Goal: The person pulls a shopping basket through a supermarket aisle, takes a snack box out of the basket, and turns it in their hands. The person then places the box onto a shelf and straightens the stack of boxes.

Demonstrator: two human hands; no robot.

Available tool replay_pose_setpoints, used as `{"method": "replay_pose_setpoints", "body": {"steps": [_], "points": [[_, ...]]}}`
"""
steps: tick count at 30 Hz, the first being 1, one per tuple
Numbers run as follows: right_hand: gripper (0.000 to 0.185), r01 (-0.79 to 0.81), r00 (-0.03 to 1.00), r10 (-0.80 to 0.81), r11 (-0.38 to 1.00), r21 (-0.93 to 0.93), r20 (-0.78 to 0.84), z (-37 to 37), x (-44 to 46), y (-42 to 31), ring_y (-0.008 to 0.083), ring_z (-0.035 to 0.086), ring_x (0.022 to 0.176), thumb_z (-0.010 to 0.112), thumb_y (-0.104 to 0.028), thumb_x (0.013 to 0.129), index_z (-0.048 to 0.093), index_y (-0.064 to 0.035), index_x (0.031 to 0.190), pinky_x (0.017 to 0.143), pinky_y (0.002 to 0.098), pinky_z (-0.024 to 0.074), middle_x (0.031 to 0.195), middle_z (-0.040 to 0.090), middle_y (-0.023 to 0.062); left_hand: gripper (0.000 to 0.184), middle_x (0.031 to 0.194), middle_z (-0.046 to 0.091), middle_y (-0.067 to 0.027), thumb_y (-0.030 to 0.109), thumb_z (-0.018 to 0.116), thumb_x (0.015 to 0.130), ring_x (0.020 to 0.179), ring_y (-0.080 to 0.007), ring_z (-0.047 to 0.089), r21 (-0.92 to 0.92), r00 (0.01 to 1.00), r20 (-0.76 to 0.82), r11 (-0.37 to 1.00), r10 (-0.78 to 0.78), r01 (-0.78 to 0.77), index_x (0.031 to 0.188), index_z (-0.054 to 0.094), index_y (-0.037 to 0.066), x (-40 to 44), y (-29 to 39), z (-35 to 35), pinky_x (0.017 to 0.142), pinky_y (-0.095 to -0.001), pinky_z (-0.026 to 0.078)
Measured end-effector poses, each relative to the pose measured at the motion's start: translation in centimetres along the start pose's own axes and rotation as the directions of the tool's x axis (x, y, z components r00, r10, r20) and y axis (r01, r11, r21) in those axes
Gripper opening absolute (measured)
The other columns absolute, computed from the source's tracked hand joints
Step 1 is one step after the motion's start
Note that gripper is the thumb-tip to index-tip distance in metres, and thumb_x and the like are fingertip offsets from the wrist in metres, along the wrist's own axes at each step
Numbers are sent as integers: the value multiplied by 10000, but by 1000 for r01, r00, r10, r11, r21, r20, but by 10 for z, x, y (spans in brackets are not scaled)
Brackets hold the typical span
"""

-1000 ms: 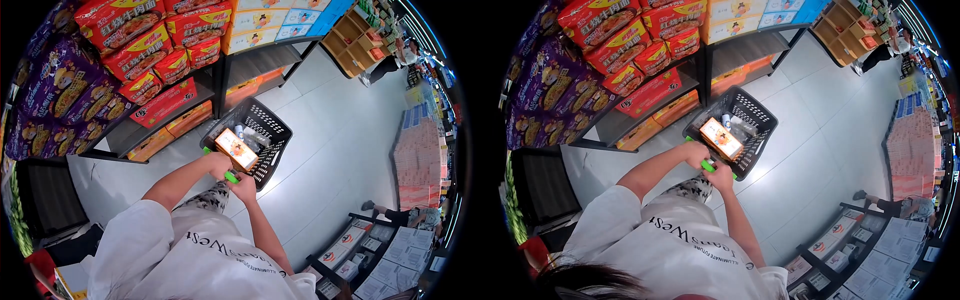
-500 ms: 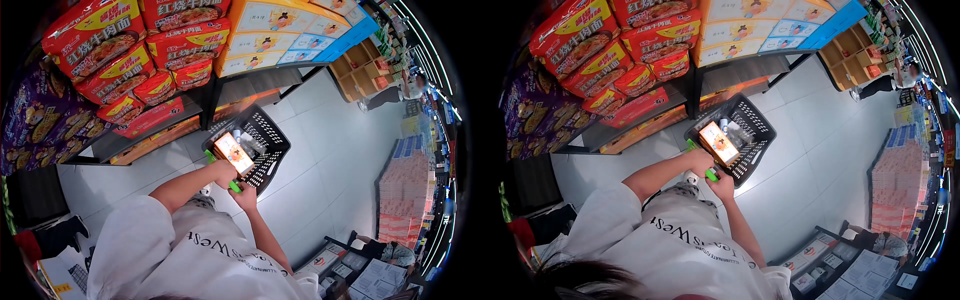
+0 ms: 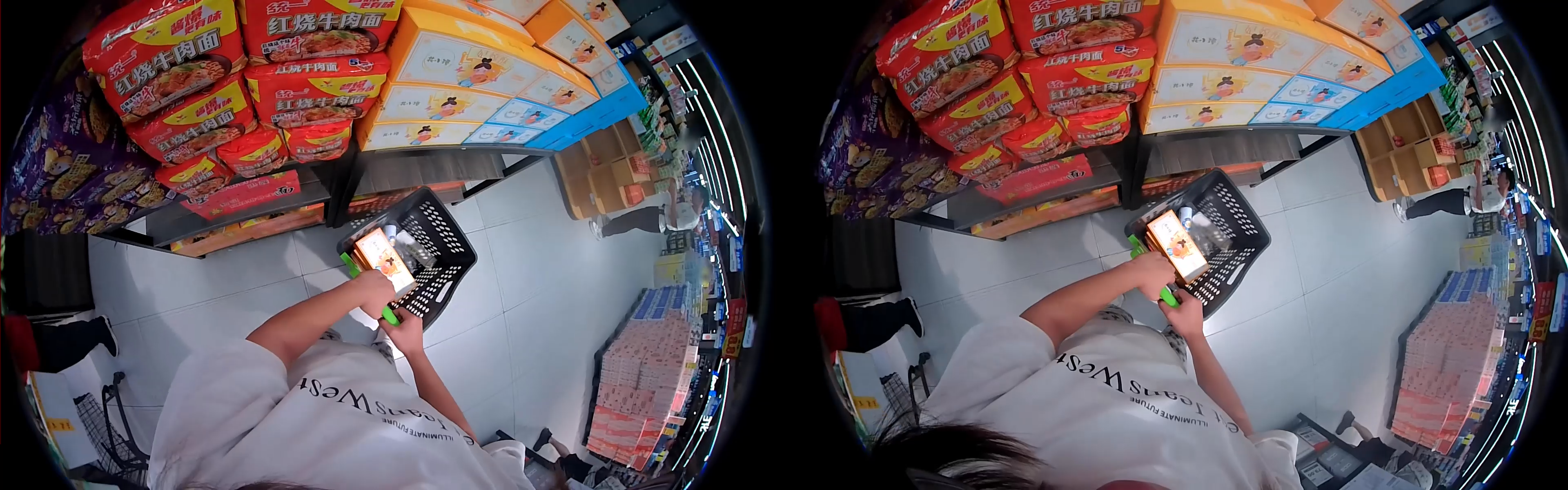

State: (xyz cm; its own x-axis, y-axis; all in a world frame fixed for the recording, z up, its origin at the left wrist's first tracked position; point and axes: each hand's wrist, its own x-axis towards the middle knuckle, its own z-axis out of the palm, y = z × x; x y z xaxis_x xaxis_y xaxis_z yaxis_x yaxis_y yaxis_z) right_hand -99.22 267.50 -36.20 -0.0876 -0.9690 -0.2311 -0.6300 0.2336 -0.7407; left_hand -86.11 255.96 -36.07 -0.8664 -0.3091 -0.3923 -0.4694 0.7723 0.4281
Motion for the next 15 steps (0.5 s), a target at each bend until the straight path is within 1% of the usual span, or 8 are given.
{"method": "replay_pose_setpoints", "body": {"steps": [4,5,6,7,10,11,14,15], "points": [[295,-48,985,43,998,28,168,-20,4,3,204,576,569,706,-236,687,620,22,801,595,330,470,661,613,148,243,795,651,-85,269,631,563,827,-267,617,-15,998,-49,999,-42,41,740,678,109,11,12,2,727,-377,458],[290,-136,964,117,989,64,240,-28,3,2,194,573,568,691,-239,704,620,24,803,588,333,465,652,610,147,239,796,651,-86,266,631,563,829,-266,617,-9,998,-39,999,-52,52,736,678,109,15,15,1,729,-376,456],[310,-57,961,50,998,17,273,-29,5,12,190,568,564,676,-271,720,624,21,806,587,341,462,642,607,151,235,796,652,-87,264,632,563,830,-265,616,-2,997,-29,998,-65,65,732,678,108,17,20,-1,731,-374,455],[324,-63,946,54,998,19,319,-32,5,21,201,578,569,669,-290,725,631,19,815,592,348,463,643,609,157,237,797,654,-91,260,633,560,831,-273,618,17,997,-4,997,-77,77,728,676,100,16,26,-6,724,-386,464],[365,-2,906,-2,1000,9,423,-44,7,41,260,618,611,643,-336,741,648,14,848,622,371,473,664,621,182,231,757,661,-112,274,636,561,759,-282,635,-8,991,-114,997,-72,71,689,686,88,25,38,4,688,-375,502],[391,-46,874,89,994,-101,477,-48,10,48,299,634,659,645,-354,731,653,14,864,646,382,478,693,630,192,264,766,659,-118,285,636,560,757,-282,636,-20,992,-88,996,-91,89,721,687,82,30,42,7,671,-390,506],[393,67,839,61,974,-214,541,-65,10,76,318,633,670,644,-360,719,655,9,853,657,387,479,706,632,199,282,780,657,-117,283,631,558,751,-284,637,-156,987,-38,977,-154,147,753,685,86,37,73,-1,654,-401,510],[386,94,836,23,978,-185,549,-78,5,84,327,633,678,656,-356,696,661,-1,847,657,393,482,720,635,202,303,794,656,-110,284,626,560,749,-292,636,-173,983,-25,969,-181,174,792,684,99,48,82,9,647,-407,510]]}}
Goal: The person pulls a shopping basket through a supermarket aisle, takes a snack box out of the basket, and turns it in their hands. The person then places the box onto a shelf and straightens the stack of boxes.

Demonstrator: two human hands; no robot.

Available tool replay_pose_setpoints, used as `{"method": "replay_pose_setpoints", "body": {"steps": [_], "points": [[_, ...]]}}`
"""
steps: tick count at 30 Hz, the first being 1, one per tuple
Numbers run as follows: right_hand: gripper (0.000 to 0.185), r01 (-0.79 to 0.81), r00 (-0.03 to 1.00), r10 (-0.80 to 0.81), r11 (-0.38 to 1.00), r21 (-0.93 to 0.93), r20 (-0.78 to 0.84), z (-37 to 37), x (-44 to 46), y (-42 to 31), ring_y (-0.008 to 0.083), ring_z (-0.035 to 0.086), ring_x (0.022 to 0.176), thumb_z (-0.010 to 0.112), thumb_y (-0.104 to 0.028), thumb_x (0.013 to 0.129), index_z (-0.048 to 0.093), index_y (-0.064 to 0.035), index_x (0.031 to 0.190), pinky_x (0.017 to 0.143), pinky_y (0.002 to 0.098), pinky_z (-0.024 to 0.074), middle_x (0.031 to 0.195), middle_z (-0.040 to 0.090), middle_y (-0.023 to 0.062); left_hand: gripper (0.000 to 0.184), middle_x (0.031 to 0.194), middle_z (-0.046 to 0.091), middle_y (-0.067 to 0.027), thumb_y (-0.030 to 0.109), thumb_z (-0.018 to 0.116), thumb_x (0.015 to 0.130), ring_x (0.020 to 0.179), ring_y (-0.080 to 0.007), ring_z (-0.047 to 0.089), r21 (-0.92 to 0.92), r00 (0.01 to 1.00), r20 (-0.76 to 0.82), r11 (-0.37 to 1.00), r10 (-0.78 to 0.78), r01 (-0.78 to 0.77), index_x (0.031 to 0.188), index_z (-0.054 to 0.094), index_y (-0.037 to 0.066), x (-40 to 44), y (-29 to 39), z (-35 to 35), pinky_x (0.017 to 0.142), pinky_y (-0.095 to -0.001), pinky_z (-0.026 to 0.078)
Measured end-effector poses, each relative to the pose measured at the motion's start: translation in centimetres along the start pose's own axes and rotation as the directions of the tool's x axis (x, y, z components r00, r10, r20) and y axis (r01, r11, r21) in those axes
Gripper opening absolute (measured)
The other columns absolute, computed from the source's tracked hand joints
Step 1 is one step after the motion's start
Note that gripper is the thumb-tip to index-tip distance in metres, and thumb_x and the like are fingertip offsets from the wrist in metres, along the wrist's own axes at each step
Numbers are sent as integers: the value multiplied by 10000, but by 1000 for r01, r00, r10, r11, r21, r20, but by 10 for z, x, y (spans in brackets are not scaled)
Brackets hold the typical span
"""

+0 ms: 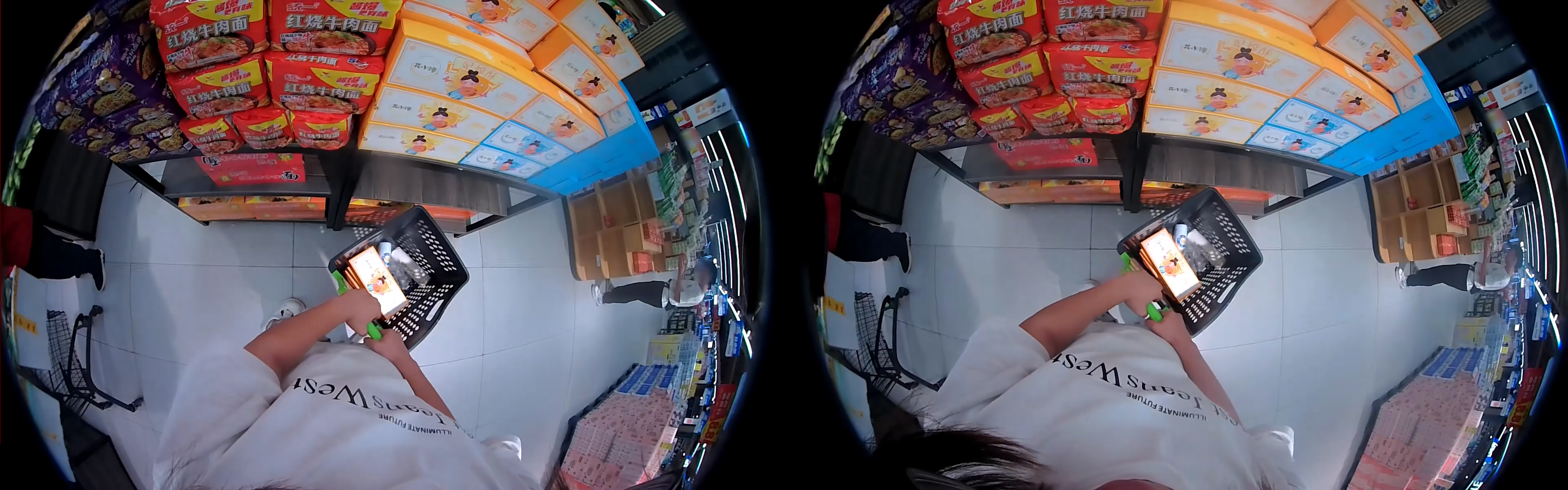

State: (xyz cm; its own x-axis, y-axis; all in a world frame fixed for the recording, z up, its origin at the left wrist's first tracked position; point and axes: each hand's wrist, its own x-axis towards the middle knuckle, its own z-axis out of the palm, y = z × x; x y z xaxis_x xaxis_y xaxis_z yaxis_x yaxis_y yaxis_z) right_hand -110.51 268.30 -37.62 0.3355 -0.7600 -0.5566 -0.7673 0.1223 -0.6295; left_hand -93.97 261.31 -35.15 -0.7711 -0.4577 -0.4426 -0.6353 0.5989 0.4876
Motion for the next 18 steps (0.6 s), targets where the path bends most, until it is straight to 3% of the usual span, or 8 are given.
{"method": "replay_pose_setpoints", "body": {"steps": [7,8,12,15,16,18], "points": [[412,-73,973,48,992,-104,-227,-38,-69,62,364,606,632,698,-377,630,660,-7,809,601,407,482,680,607,221,331,810,654,-124,287,640,557,776,-313,632,-198,991,-125,980,-51,25,826,677,97,51,79,37,663,-426,508],[409,-79,970,42,986,-147,-241,-45,-76,68,366,595,618,707,-389,614,659,-13,771,584,407,478,664,604,207,331,803,651,-139,278,635,567,762,-328,628,-206,984,-179,977,11,-48,832,668,82,56,87,41,658,-441,501],[397,-50,971,6,983,-177,-238,-67,-98,89,343,592,587,721,-395,604,643,-13,681,567,396,483,615,588,188,289,781,639,-173,223,621,581,740,-356,617,-291,953,-287,939,94,-181,810,650,50,87,109,71,649,-450,490],[390,53,975,-97,975,-215,-198,-77,-106,102,331,594,583,738,-387,593,646,-19,683,568,386,489,610,588,183,271,760,634,-176,211,614,590,738,-354,616,-384,959,-267,902,96,-198,797,643,39,91,123,73,650,-449,487],[385,109,968,-152,971,-211,-201,-77,-104,115,319,599,586,751,-380,584,655,-26,701,566,377,490,625,599,171,232,807,606,-192,173,600,649,785,-362,593,-427,970,-223,884,101,-191,818,621,17,93,126,73,678,-435,462],[385,155,970,-195,956,-249,-143,-85,-103,128,314,608,610,747,-377,588,660,-29,728,584,377,494,656,616,164,225,765,619,-186,167,606,633,733,-361,600,-456,945,-299,851,132,-263,800,622,17,99,133,77,651,-435,469]]}}
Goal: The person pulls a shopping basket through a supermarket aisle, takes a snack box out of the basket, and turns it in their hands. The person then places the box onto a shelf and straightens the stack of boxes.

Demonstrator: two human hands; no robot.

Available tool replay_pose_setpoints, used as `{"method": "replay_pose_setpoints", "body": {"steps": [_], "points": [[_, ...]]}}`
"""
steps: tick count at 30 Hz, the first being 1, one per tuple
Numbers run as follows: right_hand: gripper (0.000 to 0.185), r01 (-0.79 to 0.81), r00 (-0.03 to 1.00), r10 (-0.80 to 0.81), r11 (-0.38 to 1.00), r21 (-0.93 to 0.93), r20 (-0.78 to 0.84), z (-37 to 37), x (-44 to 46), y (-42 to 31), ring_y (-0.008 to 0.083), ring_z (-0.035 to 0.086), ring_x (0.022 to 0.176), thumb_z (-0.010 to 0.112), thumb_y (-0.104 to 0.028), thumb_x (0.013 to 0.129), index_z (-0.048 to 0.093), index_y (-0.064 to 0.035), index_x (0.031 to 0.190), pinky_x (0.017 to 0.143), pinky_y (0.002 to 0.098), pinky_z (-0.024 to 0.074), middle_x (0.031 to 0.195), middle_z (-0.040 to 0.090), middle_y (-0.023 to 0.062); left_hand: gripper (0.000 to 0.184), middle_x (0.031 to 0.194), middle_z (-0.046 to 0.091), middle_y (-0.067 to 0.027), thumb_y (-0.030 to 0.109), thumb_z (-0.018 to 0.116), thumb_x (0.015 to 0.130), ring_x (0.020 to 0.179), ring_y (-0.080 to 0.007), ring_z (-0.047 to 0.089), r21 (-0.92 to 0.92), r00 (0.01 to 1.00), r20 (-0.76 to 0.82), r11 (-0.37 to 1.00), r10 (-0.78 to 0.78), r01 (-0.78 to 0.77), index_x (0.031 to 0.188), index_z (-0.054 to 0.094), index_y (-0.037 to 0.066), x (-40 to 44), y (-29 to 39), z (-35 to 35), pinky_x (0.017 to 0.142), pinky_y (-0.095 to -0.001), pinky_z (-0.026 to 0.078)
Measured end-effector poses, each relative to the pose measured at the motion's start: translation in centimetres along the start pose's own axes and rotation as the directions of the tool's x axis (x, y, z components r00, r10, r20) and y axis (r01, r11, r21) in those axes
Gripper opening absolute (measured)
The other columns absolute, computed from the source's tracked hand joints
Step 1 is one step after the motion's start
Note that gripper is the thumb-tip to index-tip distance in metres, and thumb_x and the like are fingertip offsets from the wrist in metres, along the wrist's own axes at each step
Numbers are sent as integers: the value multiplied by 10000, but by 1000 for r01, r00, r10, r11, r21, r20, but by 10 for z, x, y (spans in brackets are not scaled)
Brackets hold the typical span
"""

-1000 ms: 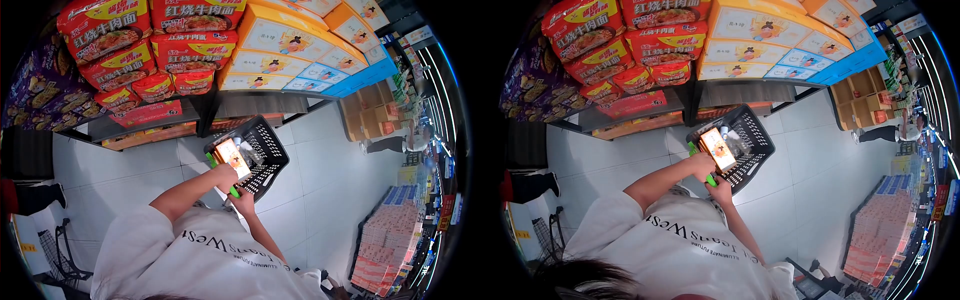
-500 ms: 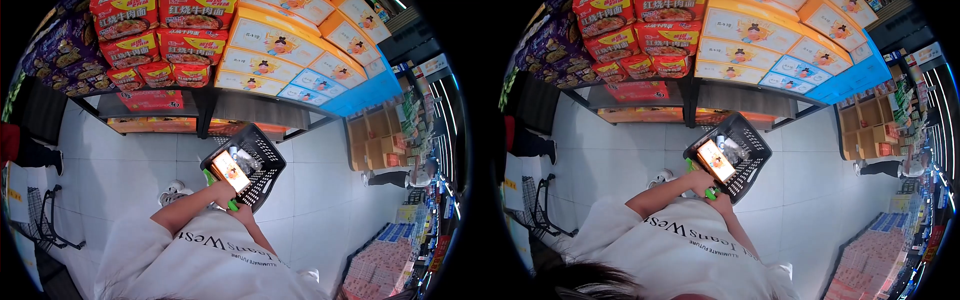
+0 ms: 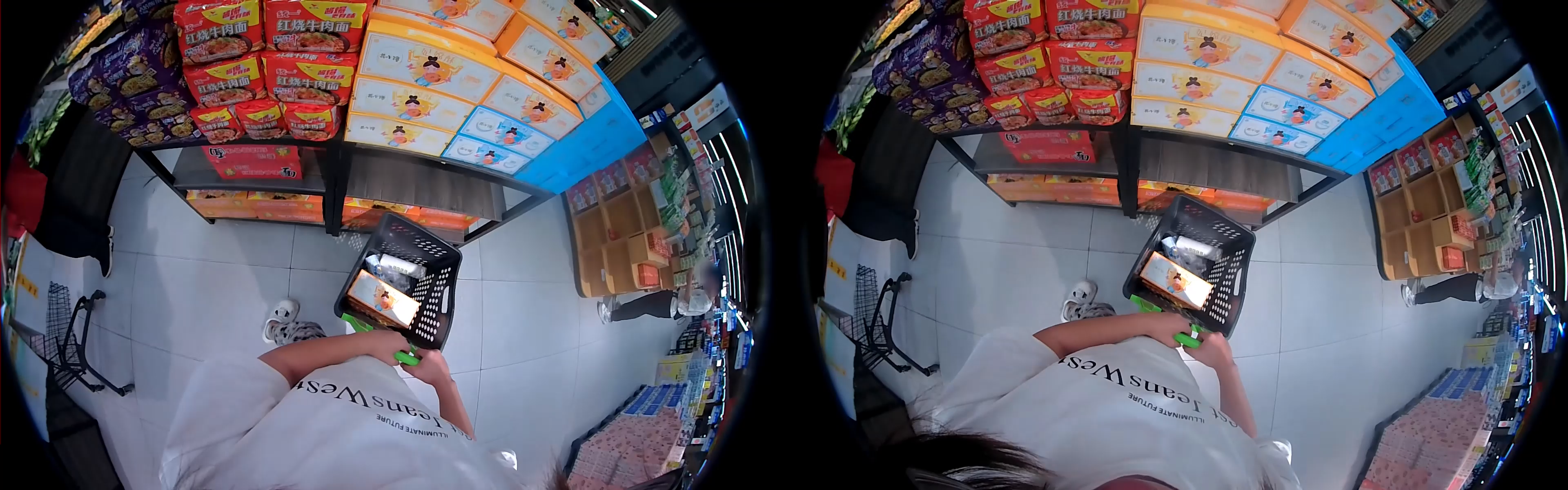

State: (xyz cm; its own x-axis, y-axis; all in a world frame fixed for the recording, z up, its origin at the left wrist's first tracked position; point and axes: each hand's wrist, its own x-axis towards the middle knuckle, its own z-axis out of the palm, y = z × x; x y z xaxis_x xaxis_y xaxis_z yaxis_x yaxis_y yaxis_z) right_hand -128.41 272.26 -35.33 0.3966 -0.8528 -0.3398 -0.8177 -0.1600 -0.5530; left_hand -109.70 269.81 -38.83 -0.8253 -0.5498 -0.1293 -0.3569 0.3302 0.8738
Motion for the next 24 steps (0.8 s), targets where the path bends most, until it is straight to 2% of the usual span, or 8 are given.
{"method": "replay_pose_setpoints", "body": {"steps": [4,8,11,12,15,16,19,24], "points": [[400,-54,991,68,991,-122,113,-23,-4,11,308,623,669,739,-382,588,663,-32,766,631,376,500,723,643,158,232,747,620,-175,145,628,636,711,-350,605,-106,984,-106,983,142,-153,827,604,15,17,3,19,638,-425,466],[411,-55,969,101,978,-200,226,-48,0,37,308,628,740,723,-375,566,659,-35,788,698,365,502,777,655,152,306,826,602,-195,140,665,669,770,-361,586,-101,998,-40,993,53,-57,924,565,4,48,8,35,685,-426,457],[409,-49,963,92,984,-173,253,-64,-2,49,302,622,748,720,-372,555,658,-40,786,705,359,497,776,653,152,335,888,603,-200,143,659,689,830,-354,591,-127,986,-162,990,44,-65,979,556,10,52,25,40,728,-425,459],[398,-58,958,110,978,-199,265,-66,-2,52,288,618,753,713,-357,542,655,-47,784,708,353,495,778,651,146,398,940,598,-205,150,626,727,887,-352,588,-115,983,-173,990,66,-86,1089,514,25,49,26,43,772,-425,456],[413,-60,963,132,955,-290,235,-61,-9,58,288,626,807,684,-362,558,663,-83,863,749,363,503,846,661,131,443,979,590,-206,155,585,764,933,-358,575,-166,998,-37,985,-59,52,1177,459,59,30,28,41,801,-421,450],[422,-57,966,133,947,-318,223,-59,-9,58,288,629,825,674,-363,564,666,-95,889,762,366,505,868,664,126,425,966,588,-202,194,552,789,929,-364,571,-152,992,67,981,-110,119,1184,438,89,25,29,37,818,-422,440],[421,-78,981,130,945,-316,146,-48,-17,61,286,632,826,676,-370,568,668,-109,898,767,370,508,871,666,117,343,918,604,-163,272,552,788,934,-340,575,112,981,72,979,-181,172,1096,491,133,10,39,30,904,-588,311],[328,-86,996,91,959,-268,5,-32,-34,59,304,630,707,681,-355,571,659,-103,781,678,383,511,729,651,129,349,738,601,-147,275,545,799,818,-346,594,262,993,72,963,-91,69,1102,470,117,7,28,37,925,-601,277]]}}
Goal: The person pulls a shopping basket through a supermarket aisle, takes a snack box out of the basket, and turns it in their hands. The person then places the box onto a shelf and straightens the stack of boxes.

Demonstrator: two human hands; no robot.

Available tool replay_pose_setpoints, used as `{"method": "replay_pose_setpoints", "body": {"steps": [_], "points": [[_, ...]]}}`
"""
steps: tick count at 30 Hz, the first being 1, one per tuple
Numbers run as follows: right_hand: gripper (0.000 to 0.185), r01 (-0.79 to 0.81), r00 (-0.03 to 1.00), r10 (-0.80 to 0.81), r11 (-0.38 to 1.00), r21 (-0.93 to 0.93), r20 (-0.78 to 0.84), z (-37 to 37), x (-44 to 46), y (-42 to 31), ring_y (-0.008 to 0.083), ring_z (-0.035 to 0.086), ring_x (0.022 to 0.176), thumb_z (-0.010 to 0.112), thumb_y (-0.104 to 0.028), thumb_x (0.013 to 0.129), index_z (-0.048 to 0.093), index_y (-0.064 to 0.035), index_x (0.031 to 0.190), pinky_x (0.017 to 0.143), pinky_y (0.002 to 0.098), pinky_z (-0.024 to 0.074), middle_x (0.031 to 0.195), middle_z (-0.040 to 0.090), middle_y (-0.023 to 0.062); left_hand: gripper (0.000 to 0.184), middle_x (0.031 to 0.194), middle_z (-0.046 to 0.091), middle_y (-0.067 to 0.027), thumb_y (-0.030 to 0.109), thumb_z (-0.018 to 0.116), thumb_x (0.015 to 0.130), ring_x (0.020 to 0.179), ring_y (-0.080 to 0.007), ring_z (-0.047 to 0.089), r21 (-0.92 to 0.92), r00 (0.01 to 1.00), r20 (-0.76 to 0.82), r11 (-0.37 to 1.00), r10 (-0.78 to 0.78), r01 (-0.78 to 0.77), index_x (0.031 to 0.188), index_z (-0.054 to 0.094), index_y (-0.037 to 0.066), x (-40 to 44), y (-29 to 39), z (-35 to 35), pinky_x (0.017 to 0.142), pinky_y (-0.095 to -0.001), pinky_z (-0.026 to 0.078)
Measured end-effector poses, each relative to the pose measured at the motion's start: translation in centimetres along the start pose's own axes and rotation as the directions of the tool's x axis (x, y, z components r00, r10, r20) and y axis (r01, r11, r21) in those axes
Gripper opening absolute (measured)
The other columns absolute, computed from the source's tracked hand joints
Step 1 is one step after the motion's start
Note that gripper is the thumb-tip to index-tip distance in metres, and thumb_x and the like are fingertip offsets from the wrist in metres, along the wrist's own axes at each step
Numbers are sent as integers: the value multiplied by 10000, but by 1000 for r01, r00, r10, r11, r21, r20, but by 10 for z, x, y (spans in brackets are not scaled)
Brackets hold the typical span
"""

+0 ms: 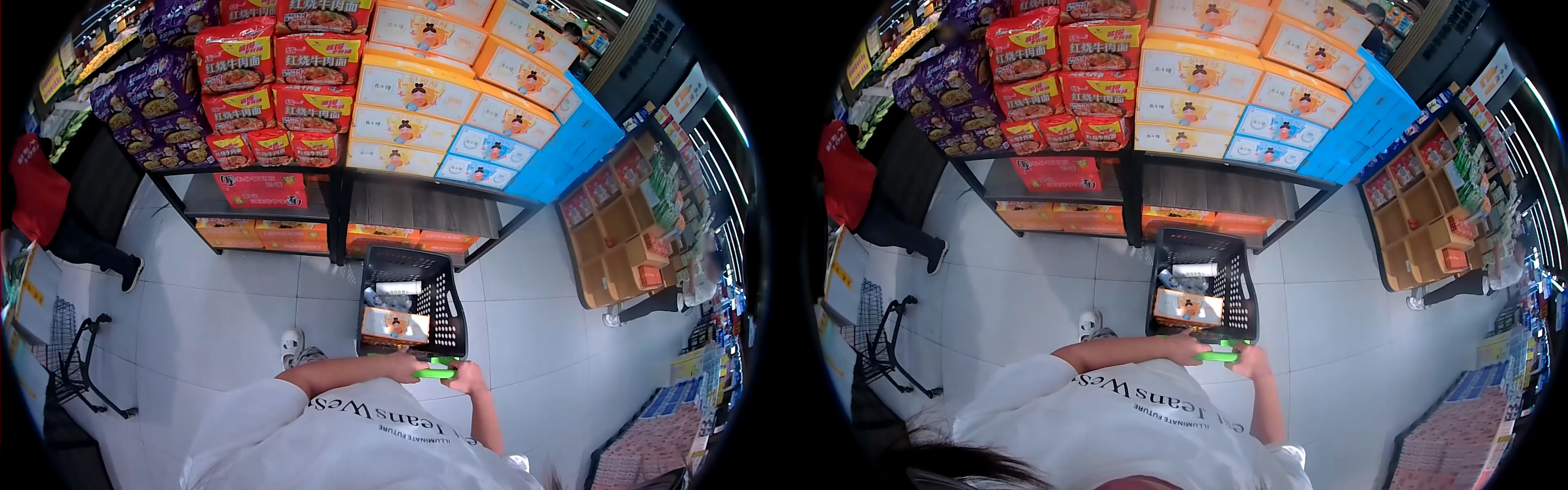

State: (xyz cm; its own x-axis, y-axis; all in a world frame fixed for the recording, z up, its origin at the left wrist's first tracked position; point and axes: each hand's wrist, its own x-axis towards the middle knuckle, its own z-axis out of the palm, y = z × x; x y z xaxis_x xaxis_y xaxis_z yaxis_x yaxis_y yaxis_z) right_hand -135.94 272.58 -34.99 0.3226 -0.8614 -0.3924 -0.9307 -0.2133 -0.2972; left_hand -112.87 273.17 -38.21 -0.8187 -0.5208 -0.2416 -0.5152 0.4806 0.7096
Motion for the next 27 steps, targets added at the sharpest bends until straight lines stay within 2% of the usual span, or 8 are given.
{"method": "replay_pose_setpoints", "body": {"steps": [3,8,11,14,17,20,23,27], "points": [[311,-19,998,21,999,42,-56,6,-12,-7,303,631,711,684,-330,578,662,-105,791,681,385,510,730,652,125,337,755,600,-145,270,549,792,818,-339,594,-13,993,83,997,83,-82,1077,464,111,4,-4,-4,916,-575,297],[304,202,944,-155,969,140,-291,9,-26,-17,295,621,685,703,-303,573,655,-62,754,660,377,505,724,647,112,334,785,603,-139,252,564,775,811,-336,590,-96,960,171,973,223,-209,1064,470,114,11,-16,-9,907,-538,312],[310,229,936,-178,963,142,-304,8,-20,-12,280,623,682,714,-328,572,657,-80,748,648,374,506,714,645,97,331,794,605,-132,246,576,763,826,-329,587,-121,957,168,968,238,-220,1053,484,117,15,-16,-17,899,-516,323],[306,158,970,-125,976,151,-208,3,-12,-8,265,622,663,725,-350,568,657,-101,733,625,373,506,702,643,80,329,802,605,-134,242,576,758,860,-313,586,-103,961,217,983,174,-155,1053,497,121,22,-15,-24,894,-519,326],[294,127,980,-102,980,150,-168,-10,-5,-7,258,619,644,730,-358,567,655,-117,717,600,371,505,691,640,69,319,791,614,-132,212,578,740,854,-321,593,-52,978,163,991,127,-120,1044,516,136,19,-8,-35,880,-504,354],[293,227,945,-183,964,141,-271,-9,12,-1,259,612,619,733,-366,560,652,-116,689,584,369,502,662,633,65,376,797,604,-147,236,568,770,878,-321,576,-47,996,12,996,83,-82,1124,497,133,17,-21,-26,985,-555,263],[289,294,913,-230,944,153,-337,-13,27,2,260,606,596,734,-373,554,649,-119,663,572,364,498,627,622,57,380,798,602,-150,245,561,794,890,-322,569,-43,998,4,998,-56,56,1152,486,140,15,-15,-36,1027,-558,215],[290,258,936,-203,951,169,-288,-21,48,8,272,607,601,733,-345,511,644,-107,650,586,367,502,636,624,72,344,797,597,-126,224,550,809,906,-304,565,-60,998,-23,997,-55,53,1137,477,152,21,-18,-50,1046,-559,191]]}}
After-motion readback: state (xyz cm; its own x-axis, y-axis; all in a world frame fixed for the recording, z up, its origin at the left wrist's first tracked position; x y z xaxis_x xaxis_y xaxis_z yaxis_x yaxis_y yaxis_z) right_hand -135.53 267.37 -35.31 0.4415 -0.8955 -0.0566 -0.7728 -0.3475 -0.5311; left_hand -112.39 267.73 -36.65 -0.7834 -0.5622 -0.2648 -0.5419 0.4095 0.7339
